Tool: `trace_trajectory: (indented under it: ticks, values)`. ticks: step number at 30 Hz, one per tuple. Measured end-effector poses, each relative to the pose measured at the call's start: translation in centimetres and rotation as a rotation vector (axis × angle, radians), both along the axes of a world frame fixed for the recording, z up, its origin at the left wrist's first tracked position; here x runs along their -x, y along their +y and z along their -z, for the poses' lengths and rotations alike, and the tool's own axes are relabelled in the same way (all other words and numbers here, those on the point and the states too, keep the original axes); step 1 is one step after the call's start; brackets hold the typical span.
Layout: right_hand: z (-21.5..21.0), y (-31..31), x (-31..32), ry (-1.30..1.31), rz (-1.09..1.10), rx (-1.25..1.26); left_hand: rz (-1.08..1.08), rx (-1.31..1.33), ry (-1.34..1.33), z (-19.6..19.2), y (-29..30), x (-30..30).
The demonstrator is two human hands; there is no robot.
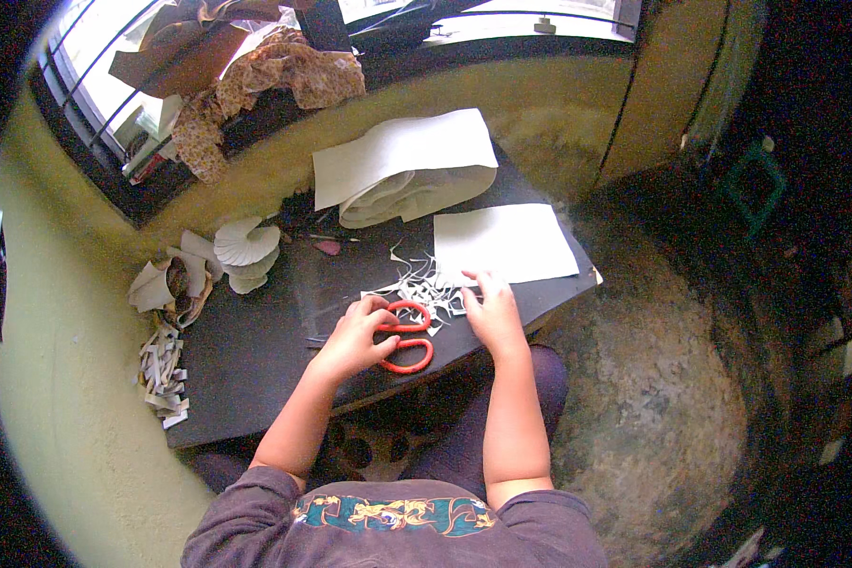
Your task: The person folds and stacks white paper pieces into fan-like shapes, then cleans up paper scraps. They use a pen and a small purple object to draw curved lines on a sheet of white paper.
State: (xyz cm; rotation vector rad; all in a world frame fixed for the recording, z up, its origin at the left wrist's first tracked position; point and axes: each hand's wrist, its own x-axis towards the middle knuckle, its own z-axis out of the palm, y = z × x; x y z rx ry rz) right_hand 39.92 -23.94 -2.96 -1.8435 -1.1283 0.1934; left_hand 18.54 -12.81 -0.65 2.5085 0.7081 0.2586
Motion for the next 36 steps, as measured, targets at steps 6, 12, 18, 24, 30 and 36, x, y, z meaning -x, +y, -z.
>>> trace_trajectory:
  ticks: [6, 12, 18, 24, 30, 36]
  values:
    - [1.1, 0.8, 0.5, -0.142, -0.006, 0.171, -0.021, -0.101, -0.002, 0.3, -0.3, -0.3]
    - [1.2, 1.1, 0.9, -0.193, 0.017, 0.197, 0.007, -0.149, -0.148, 1.0, -0.3, 0.1]
    - [0.9, 1.1, 1.1, -0.161, 0.015, 0.183, 0.033, -0.111, -0.247, -0.1, -0.6, 1.4]
    - [0.8, 0.8, 0.7, -0.106, -0.017, 0.197, -0.038, 0.014, -0.41, -1.6, 0.0, 2.5]
    - [0.5, 0.6, 0.7, -0.071, -0.025, 0.168, -0.148, -0.109, -0.464, -2.5, 6.0, 2.9]
    - [0.6, 1.1, 0.8, -0.067, -0.017, 0.127, -0.241, -0.096, -0.327, 0.6, 13.2, 2.8]
